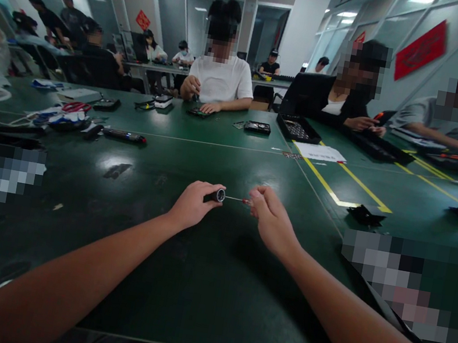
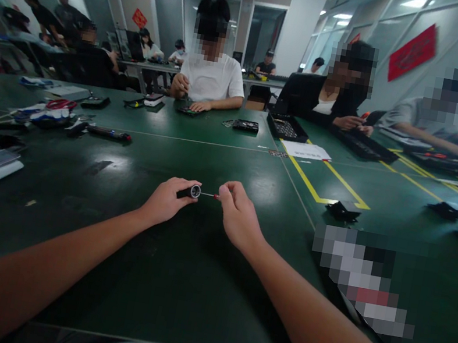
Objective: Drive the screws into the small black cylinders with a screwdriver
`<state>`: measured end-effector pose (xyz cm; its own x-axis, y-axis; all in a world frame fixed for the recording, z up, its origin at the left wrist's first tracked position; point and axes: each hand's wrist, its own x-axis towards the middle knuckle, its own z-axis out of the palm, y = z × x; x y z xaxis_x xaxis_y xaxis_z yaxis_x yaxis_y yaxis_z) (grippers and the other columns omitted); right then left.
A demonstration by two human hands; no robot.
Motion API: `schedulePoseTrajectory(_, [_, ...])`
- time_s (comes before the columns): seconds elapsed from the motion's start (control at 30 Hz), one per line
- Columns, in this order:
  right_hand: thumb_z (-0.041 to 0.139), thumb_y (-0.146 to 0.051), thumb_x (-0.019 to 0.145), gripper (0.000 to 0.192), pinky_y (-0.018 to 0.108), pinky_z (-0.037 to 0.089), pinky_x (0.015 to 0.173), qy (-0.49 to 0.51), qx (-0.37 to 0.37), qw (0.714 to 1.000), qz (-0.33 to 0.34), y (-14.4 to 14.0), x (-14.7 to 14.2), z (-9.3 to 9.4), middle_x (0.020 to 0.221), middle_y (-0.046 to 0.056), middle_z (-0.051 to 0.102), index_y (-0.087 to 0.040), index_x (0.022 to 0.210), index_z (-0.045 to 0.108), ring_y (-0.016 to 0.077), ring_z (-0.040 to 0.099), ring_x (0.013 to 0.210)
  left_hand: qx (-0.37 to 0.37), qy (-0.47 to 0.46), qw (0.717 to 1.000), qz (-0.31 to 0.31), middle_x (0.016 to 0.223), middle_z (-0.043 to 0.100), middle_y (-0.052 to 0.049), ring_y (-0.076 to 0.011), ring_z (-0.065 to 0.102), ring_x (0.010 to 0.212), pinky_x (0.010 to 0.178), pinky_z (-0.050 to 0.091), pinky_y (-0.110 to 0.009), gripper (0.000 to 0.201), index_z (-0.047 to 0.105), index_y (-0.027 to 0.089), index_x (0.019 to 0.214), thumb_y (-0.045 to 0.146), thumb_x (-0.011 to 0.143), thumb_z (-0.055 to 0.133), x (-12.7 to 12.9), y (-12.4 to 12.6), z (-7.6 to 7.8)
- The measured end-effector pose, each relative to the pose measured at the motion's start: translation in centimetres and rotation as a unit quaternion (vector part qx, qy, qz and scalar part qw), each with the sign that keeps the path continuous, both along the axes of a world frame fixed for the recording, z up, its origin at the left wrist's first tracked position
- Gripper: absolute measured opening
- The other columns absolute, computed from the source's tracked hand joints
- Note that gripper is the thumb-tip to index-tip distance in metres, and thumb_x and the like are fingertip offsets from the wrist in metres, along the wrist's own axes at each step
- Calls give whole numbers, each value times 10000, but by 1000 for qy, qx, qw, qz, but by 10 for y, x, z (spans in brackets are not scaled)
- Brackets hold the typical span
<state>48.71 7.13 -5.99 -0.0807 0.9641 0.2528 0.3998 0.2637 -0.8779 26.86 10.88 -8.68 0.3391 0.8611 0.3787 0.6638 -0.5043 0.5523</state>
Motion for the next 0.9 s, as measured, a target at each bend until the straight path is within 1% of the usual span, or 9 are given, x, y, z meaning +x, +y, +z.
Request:
schedulePoseTrajectory(0.1, [435, -420, 969, 207, 328, 413, 645, 11, -17, 1000, -18, 2, 0, -1, 733, -25, 560, -250, 990, 552, 175, 529, 664, 0, 2, 1000, -3, 1139, 713, -27, -234, 608, 1069, 990, 461, -423, 358, 668, 274, 1240, 224, 888, 710, 1, 1, -1])
schedulePoseTrajectory(0.2, [527, -363, 902, 187, 321, 435, 646, 81, -32, 996, -20, 6, -1, -4, 778, -27, 604, -244, 1047, 524, 162, 538, 658, 2, -3, 1000, 0, 1143, 713, -26, -234, 609, 1075, 988, 460, -417, 362, 664, 275, 1245, 226, 889, 710, 1, 1, -1])
schedulePoseTrajectory(0.33, [623, -419, 861, 219, 333, 476, 714, 174, -33, 984, -4, 11, -3, -6, 737, -15, 620, -208, 899, 579, 152, 579, 685, 1, -8, 1000, 14, 1148, 714, -29, -233, 607, 1074, 991, 453, -417, 383, 647, 259, 1270, 222, 894, 707, 1, -1, 4])
schedulePoseTrajectory(0.4, [660, -482, 848, 290, 338, 496, 726, 232, -58, 971, -10, 14, -3, -7, 737, 3, 634, -195, 851, 617, 154, 598, 689, 6, -4, 1000, 5, 1152, 714, -28, -230, 609, 1075, 994, 450, -418, 371, 648, 257, 1265, 232, 899, 704, 1, -2, 6])
schedulePoseTrajectory(0.47, [668, -525, 844, 329, 342, 523, 700, 305, -104, 946, -31, 17, -1, -8, 716, 6, 623, -198, 844, 634, 155, 595, 652, 28, 7, 999, -23, 1191, 704, -26, -227, 603, 1114, 1035, 424, -434, 357, 641, 267, 1270, 251, 916, 686, 1, -2, 8])
schedulePoseTrajectory(0.53, [642, -532, 866, 331, 352, 545, 663, 357, -151, 920, -57, 22, 1, -11, 637, -11, 559, -213, 782, 611, 146, 542, 565, 48, 18, 998, -45, 1223, 696, -24, -225, 598, 1145, 1063, 399, -448, 345, 636, 274, 1272, 267, 929, 672, 1, -1, 7])
schedulePoseTrajectory(0.6, [631, -510, 881, 319, 359, 559, 653, 367, -157, 913, -79, 26, 3, -15, 613, -18, 521, -227, 741, 583, 139, 494, 524, 46, 23, 998, -48, 1220, 699, -24, -224, 603, 1141, 1053, 403, -451, 335, 639, 271, 1262, 275, 929, 673, 1, 1, 6])
schedulePoseTrajectory(0.77, [585, -568, 894, 331, 385, 582, 656, 319, -105, 939, -73, 28, 4, -21, 657, 6, 551, -250, 798, 584, 178, 544, 573, 18, 29, 999, -25, 1168, 707, -33, -241, 605, 1097, 1038, 420, -472, 349, 634, 265, 1260, 264, 914, 686, 3, 2, 6])
schedulePoseTrajectory(0.9, [601, -591, 877, 351, 372, 582, 646, 332, -101, 934, -81, 26, 1, -17, 682, 9, 568, -247, 806, 592, 173, 556, 585, -2, -7, 1000, -15, 1149, 682, -49, -238, 602, 1086, 1017, 459, -435, 301, 634, 225, 1207, 249, 910, 677, 6, -4, 9])
